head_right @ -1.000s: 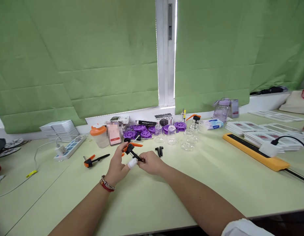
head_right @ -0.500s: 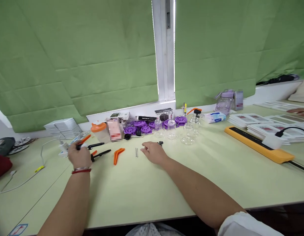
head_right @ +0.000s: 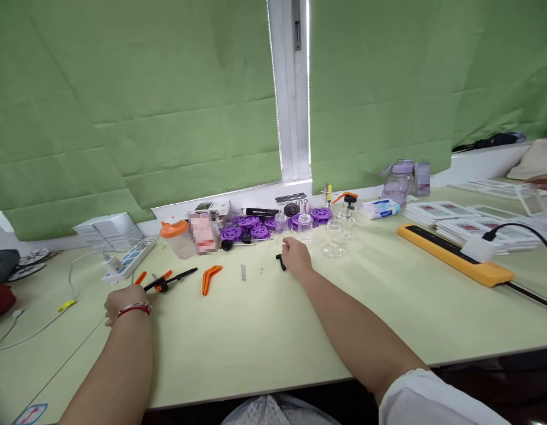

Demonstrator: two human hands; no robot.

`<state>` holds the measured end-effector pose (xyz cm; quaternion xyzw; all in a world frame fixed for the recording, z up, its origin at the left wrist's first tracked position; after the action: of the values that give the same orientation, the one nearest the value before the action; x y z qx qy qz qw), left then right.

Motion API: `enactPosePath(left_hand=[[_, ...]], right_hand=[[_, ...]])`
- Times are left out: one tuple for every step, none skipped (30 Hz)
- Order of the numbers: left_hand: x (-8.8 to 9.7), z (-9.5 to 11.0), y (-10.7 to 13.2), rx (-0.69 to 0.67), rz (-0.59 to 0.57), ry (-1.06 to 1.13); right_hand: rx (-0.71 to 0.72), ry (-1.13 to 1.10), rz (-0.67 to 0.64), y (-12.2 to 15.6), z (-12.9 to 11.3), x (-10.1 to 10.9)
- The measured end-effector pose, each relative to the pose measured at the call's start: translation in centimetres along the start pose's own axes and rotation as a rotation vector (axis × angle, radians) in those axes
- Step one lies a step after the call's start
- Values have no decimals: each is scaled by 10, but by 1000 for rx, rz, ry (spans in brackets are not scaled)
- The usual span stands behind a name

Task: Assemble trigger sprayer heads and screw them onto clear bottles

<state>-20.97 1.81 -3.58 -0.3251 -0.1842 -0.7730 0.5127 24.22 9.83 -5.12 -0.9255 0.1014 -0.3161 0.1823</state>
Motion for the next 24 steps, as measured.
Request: enactPosePath(left_hand=[[2,-2,-2,91,54,-41],[3,-3,-3,167,100,-74],[4,-4,-4,219,131,-102],[4,-5,-5,234,137,-126],[4,-5,-6,221,133,-145],[3,-5,-6,206,133,-164],[2,-4,-6,197,136,-181],[1,-4,-5,193,135,-191],[0,-3,-5,192,133,-188],[-1,-3,-3,194,129,-173],[-2,-2,-2,193,129,-155],[-2,-1,0,187,139,-137],[-2,1,2,173,165,-120],[-2,3,5,149,206,-104],[-2,5,9,112,258,-88],[-1,9,13,68,312,-74],[-1,12,18,16,359,-63],[-2,17,23,-45,386,-58],[-3,22,29,-112,393,-59],[-5,28,35,-187,381,-65],[-7,34,42,-269,363,-71],[-10,41,49,-363,347,-74],[-14,48,57,-458,327,-80],[-18,55,66,-553,310,-88]], right_hand=[[-10,6,8,-2,3,1],[-20,12,15,-3,5,2],[-28,19,20,-5,8,3],[-35,28,26,-6,10,3],[-41,38,31,-7,12,4],[-46,48,35,-8,14,5],[-50,56,37,-9,15,5],[-54,61,38,-9,16,5],[-56,65,38,-9,17,5],[-56,68,35,-9,18,5],[-56,71,31,-9,18,4],[-56,75,26,-9,18,4],[-55,79,21,-9,18,4],[-53,83,16,-9,17,4],[-51,88,11,-9,17,4],[-49,92,6,-8,15,5],[-47,95,3,-8,14,6],[-41,102,-1,-7,11,7],[-28,118,-6,-6,7,7],[-6,142,-16,-3,3,6],[26,176,-33,0,-3,4],[70,218,-58,5,-9,1],[126,255,-95,11,-17,-4],[188,279,-142,18,-25,-10]])
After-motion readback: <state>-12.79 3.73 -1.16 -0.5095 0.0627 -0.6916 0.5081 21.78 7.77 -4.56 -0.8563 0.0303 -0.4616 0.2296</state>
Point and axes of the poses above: each hand's wrist, its own y-axis away from the middle knuckle, its own x-axis out of the back of the hand, z = x × y, the point moved 2 cm from there along -y, towards the middle knuckle, and after that the axes turned 5 degrees about x, right-handed, at the moved point
